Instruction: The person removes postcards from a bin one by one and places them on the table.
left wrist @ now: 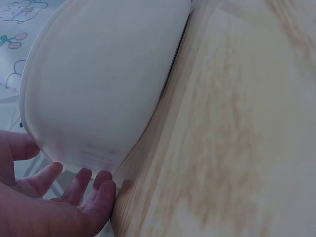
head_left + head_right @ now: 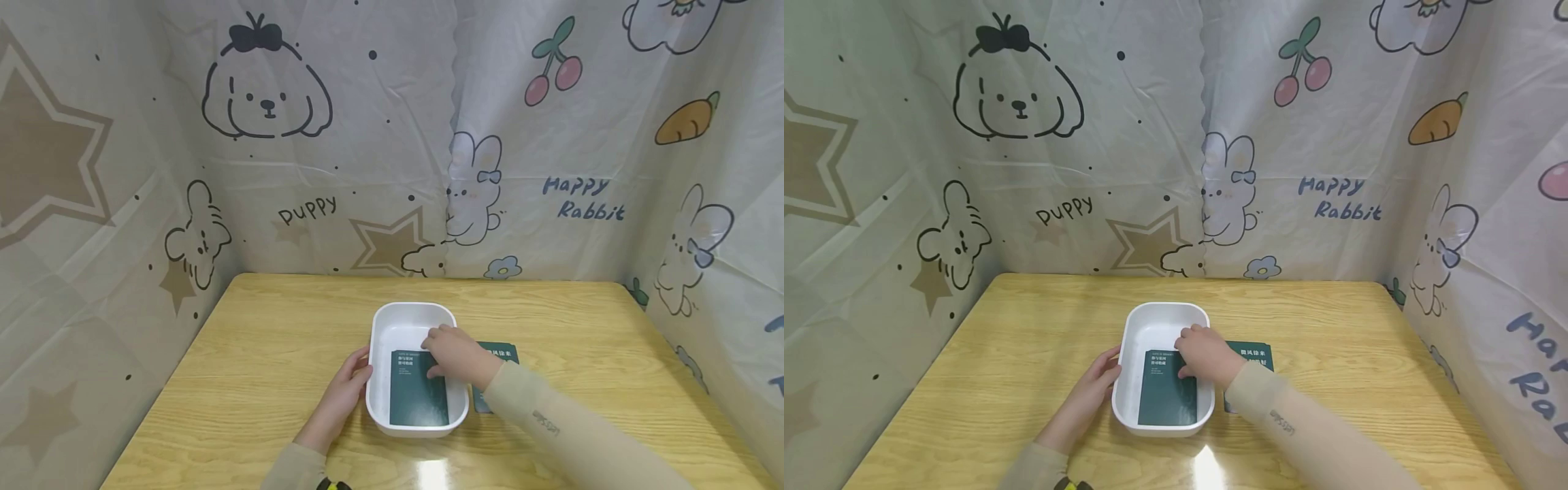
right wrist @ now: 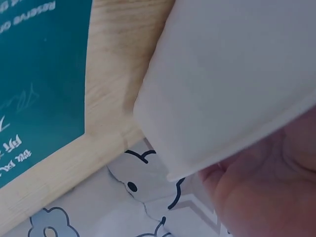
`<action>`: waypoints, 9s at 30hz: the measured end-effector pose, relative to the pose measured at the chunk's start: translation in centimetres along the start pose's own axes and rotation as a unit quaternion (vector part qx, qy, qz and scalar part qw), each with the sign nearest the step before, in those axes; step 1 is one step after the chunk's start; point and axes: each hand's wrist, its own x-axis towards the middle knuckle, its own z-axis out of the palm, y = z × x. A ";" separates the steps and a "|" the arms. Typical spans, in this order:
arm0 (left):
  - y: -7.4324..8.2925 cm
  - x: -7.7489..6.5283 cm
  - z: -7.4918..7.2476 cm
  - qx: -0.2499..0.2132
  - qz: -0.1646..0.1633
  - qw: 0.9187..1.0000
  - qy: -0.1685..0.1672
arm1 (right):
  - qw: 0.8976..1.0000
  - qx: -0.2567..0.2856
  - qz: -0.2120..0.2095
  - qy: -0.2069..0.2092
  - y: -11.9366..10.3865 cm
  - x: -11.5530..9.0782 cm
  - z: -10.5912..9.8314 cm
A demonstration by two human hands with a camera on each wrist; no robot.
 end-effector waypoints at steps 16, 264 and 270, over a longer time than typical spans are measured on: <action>0.1 -0.2 -0.1 -0.009 0.011 1.000 -0.006 | 0.999 -0.022 0.025 -0.028 -0.1 0.8 0.6; -0.1 -0.1 -0.2 -0.014 0.009 1.000 -0.010 | 0.998 0.028 0.053 -0.035 -0.8 0.4 0.7; -0.1 -0.1 -0.2 -0.010 0.008 1.000 -0.007 | 0.997 0.029 0.057 -0.036 -0.8 0.6 0.8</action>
